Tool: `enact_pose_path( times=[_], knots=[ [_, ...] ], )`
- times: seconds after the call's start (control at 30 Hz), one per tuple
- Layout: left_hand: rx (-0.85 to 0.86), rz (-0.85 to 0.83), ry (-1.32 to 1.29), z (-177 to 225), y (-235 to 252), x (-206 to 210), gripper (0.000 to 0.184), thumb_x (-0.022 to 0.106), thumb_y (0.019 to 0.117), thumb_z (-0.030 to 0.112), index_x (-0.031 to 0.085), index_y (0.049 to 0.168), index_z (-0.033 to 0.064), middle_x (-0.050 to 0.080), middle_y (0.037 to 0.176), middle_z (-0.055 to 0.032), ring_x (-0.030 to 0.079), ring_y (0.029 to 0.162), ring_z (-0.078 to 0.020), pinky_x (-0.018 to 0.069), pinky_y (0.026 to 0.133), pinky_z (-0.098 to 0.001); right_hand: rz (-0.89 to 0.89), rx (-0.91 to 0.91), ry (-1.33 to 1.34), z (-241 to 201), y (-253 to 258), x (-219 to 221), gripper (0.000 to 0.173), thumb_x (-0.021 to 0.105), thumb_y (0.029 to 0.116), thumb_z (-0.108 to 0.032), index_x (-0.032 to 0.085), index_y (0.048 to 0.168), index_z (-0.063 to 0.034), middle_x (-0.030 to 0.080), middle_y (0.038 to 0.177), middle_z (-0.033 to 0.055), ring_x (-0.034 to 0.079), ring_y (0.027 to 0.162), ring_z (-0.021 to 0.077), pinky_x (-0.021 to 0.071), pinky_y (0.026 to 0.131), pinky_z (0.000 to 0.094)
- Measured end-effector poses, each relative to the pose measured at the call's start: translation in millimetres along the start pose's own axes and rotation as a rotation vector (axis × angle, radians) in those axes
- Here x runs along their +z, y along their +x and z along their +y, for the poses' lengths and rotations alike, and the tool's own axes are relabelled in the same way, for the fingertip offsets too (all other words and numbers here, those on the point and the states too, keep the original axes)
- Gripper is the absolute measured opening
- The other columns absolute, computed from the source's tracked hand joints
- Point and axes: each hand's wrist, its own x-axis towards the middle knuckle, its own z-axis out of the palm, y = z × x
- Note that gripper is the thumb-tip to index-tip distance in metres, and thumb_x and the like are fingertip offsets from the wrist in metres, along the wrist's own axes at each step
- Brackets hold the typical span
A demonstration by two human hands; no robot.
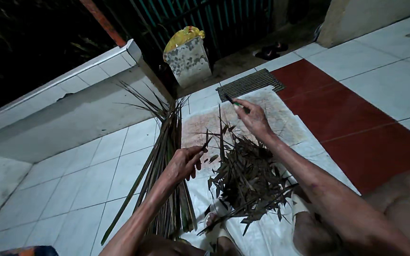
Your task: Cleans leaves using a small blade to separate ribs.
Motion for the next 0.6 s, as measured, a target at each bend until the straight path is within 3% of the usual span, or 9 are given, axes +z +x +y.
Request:
enact_pose_path(
  times=[0.1,0.2,0.33,0.6],
  knots=[
    [0.01,-0.006,0.002,1,-1,1,0.033,0.046,0.1113,0.029,0.066,0.131,0.0128,0.072,0.077,-0.002,0.065,0.051,-0.0117,0.0562,0.045,-0.0275,0.014,0.008,0.05,8,17,-19,0.036,0.055,0.1061,-0.034,0.066,0.137,-0.0192,0.071,0.095,0.0095,0.065,0.076,0.021,0.0552,0.073,0.0445],
    [0.014,-0.022,0.017,3,-2,2,0.033,0.046,0.1114,0.029,0.066,0.131,0.0127,0.071,0.077,-0.0015,0.064,0.05,-0.0109,0.0554,0.044,-0.0266,0.023,0.044,0.121,14,31,-38,0.037,0.055,0.1064,-0.032,0.065,0.138,-0.0146,0.07,0.096,0.0103,0.061,0.072,0.0182,0.0518,0.066,0.0384],
    [0.005,-0.028,0.029,3,-2,3,0.033,0.046,0.1114,0.03,0.066,0.131,0.013,0.072,0.077,-0.0008,0.064,0.05,-0.0107,0.0552,0.044,-0.0263,0.029,0.166,0.197,12,44,-62,0.036,0.056,0.1065,-0.033,0.064,0.138,-0.0183,0.066,0.092,0.0037,0.052,0.063,0.0104,0.0427,0.055,0.0276],
    [0.01,-0.034,0.025,4,0,4,0.033,0.044,0.1117,0.029,0.066,0.132,0.0132,0.072,0.079,-0.0019,0.065,0.051,-0.0121,0.057,0.045,-0.0278,0.029,0.296,0.338,16,63,-88,0.036,0.057,0.1064,-0.034,0.062,0.141,-0.0234,0.06,0.083,-0.0006,0.046,0.054,0.007,0.037,0.047,0.021]
  ],
)
